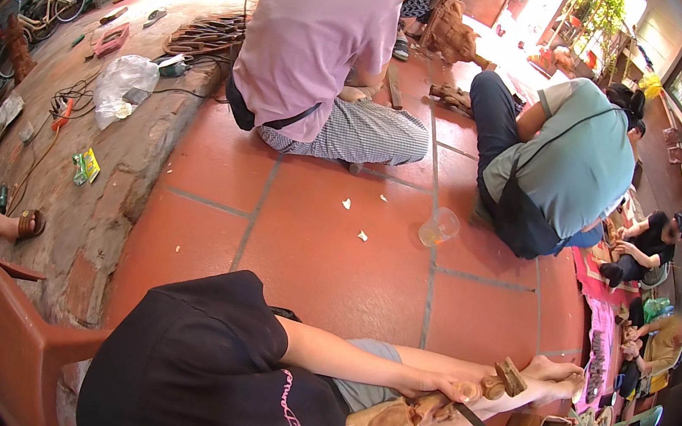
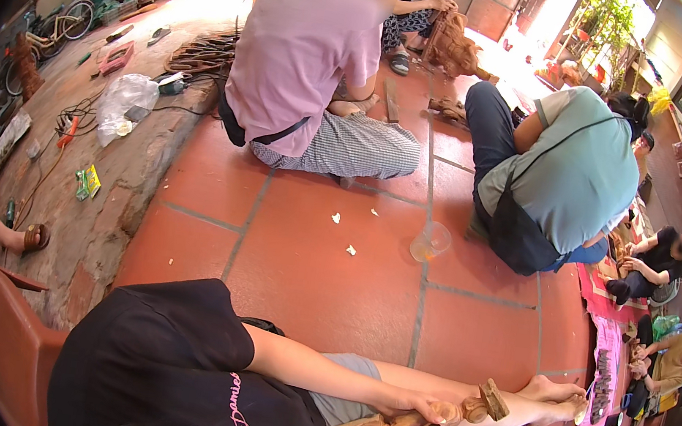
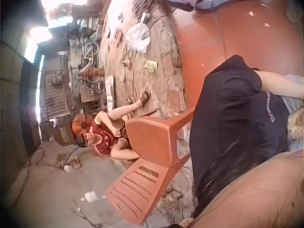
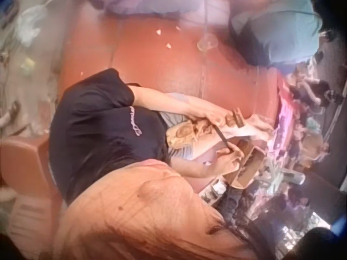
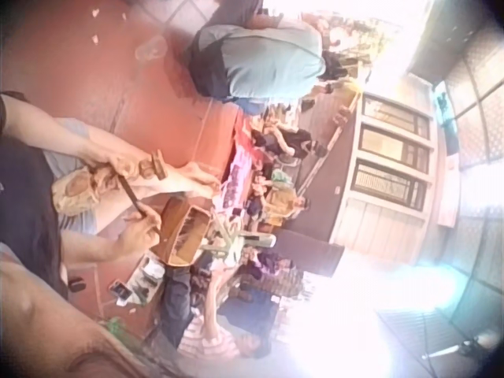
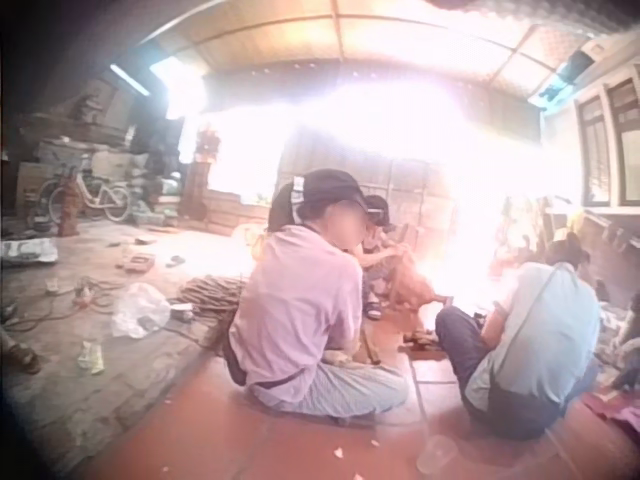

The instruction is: The person carves a wooden figurine using a small carving knife and a metal file. They hold the wood in their left hand and use the tools in their right hand to shape and smooth the surface while sitting on the floor.

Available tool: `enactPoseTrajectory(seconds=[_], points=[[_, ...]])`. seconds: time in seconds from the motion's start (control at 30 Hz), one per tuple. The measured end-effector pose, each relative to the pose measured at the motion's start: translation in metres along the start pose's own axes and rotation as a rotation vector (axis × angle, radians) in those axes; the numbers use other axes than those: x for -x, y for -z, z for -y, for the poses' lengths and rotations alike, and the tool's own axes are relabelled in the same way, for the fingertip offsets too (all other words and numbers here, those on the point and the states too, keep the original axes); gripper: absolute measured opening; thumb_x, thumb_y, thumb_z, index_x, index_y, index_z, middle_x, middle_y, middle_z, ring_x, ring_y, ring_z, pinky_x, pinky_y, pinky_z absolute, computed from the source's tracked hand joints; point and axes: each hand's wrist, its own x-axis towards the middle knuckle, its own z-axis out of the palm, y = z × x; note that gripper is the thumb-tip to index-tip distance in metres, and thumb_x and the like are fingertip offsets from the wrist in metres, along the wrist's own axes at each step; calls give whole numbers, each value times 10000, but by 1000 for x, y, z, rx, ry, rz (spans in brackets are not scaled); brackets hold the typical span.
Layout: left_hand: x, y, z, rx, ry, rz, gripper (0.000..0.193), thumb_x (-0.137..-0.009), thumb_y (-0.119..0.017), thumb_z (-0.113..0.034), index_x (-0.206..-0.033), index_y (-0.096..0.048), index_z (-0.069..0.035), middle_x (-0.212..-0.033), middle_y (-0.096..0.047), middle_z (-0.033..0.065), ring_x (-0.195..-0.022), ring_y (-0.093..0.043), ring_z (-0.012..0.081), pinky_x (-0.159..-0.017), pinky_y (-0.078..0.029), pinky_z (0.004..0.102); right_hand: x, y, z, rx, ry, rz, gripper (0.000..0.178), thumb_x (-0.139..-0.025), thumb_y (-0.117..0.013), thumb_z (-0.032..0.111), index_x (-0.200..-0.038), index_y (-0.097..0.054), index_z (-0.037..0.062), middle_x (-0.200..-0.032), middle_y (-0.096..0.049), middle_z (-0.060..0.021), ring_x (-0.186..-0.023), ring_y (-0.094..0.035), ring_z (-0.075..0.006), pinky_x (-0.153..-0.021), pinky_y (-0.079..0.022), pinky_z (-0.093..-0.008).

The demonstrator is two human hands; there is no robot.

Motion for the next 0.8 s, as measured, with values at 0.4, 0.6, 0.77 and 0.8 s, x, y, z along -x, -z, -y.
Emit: enactPoseTrajectory(seconds=[0.4, 0.6, 0.77, 0.8], points=[[3, -22, -4, -52, -94, -55, 515, -824, -665, -241, -1220, -407, -37, -1020, -544, 60, -894, -571, 131, -702, -525, 271, 0, -7, 16, 92, -95, 83, 247, -924, -565, 161, -759, -592, -20, -544, -536, -25, -502, -455, -81, -478, -355, -233], [2, -18, -5, -64, -70, -53, 497, -854, -639, -236, -1241, -405, -29, -1020, -548, 60, -896, -572, 132, -740, -516, 281, -7, -4, 4, 179, -116, 272, 100, -836, -654, 60, -822, -619, -32, -684, -609, -64, -616, -537, -103, -597, -436, -232], [-8, -4, 4, -19, -20, -23, 475, -881, -610, -255, -1253, -417, -31, -1002, -561, 58, -904, -575, 136, -775, -506, 277, -9, 4, 1, 121, -107, 467, 142, -806, -672, 30, -926, -647, -42, -838, -655, -101, -781, -591, -139, -714, -480, -255], [-11, -5, 8, -29, -34, -35, 417, -890, -593, -290, -1190, -462, -32, -969, -569, 58, -880, -575, 134, -780, -507, 281, -6, 8, -6, 59, -164, 421, 119, -805, -661, 6, -915, -638, -33, -831, -646, -98, -792, -589, -142, -715, -478, -254]])
